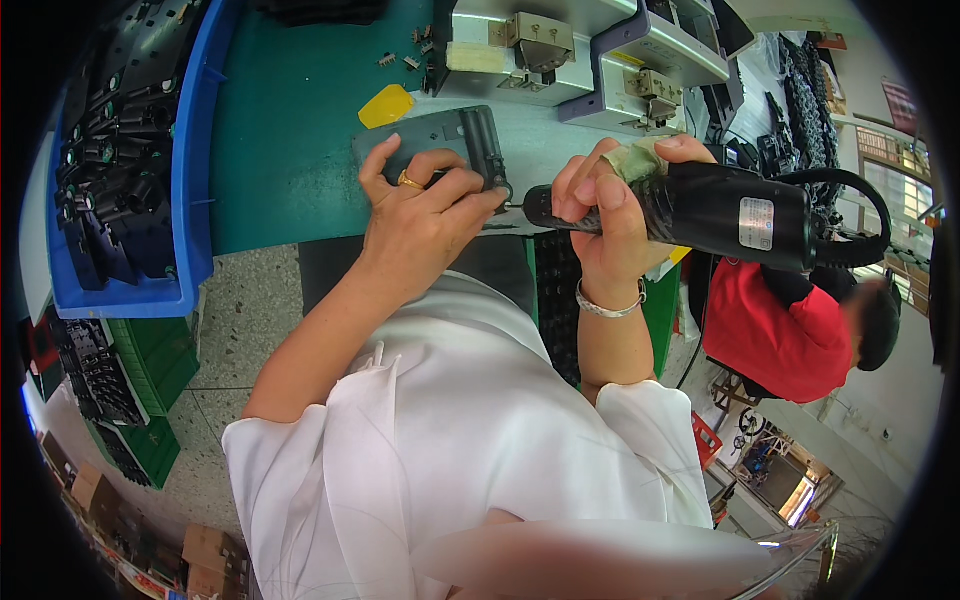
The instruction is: The person assembles plastic housings for electronic components by driving screws into them with an electric screwdriver.
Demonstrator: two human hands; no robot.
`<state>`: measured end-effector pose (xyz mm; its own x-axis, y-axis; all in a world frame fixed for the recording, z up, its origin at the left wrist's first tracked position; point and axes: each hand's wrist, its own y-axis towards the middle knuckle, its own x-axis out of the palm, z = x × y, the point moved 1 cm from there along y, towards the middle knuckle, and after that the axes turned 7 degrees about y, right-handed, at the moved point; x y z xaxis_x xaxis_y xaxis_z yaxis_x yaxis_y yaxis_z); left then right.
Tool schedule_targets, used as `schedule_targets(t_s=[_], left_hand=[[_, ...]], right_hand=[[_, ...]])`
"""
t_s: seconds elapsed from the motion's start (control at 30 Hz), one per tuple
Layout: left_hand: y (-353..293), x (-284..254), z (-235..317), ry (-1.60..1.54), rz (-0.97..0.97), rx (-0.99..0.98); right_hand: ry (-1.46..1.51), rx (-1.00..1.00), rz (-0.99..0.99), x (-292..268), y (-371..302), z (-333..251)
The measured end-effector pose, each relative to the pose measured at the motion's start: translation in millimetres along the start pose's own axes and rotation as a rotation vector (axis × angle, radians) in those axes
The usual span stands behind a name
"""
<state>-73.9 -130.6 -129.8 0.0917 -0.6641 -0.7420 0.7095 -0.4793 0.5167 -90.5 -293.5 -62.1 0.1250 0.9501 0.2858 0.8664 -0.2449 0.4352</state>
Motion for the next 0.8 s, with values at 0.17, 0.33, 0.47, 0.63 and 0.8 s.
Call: schedule_targets(t_s=[0.17,0.33,0.47,0.63,0.8], left_hand=[[0,-1,-1,-0.007,-0.012,-0.01],[0,0,-2,-0.022,-0.02,-0.027],[0,-1,-2,-0.037,-0.025,-0.026],[-2,1,-4,-0.037,-0.048,-0.017],[-3,1,-4,-0.046,-0.049,-0.015]], right_hand=[[-0.03,-0.01,-0.007,2,-1,2],[-0.074,-0.079,-0.082,8,-5,3],[-0.082,-0.124,-0.088,11,-7,4],[-0.129,-0.125,-0.06,16,-9,7],[-0.209,-0.149,-0.024,22,-14,0]])
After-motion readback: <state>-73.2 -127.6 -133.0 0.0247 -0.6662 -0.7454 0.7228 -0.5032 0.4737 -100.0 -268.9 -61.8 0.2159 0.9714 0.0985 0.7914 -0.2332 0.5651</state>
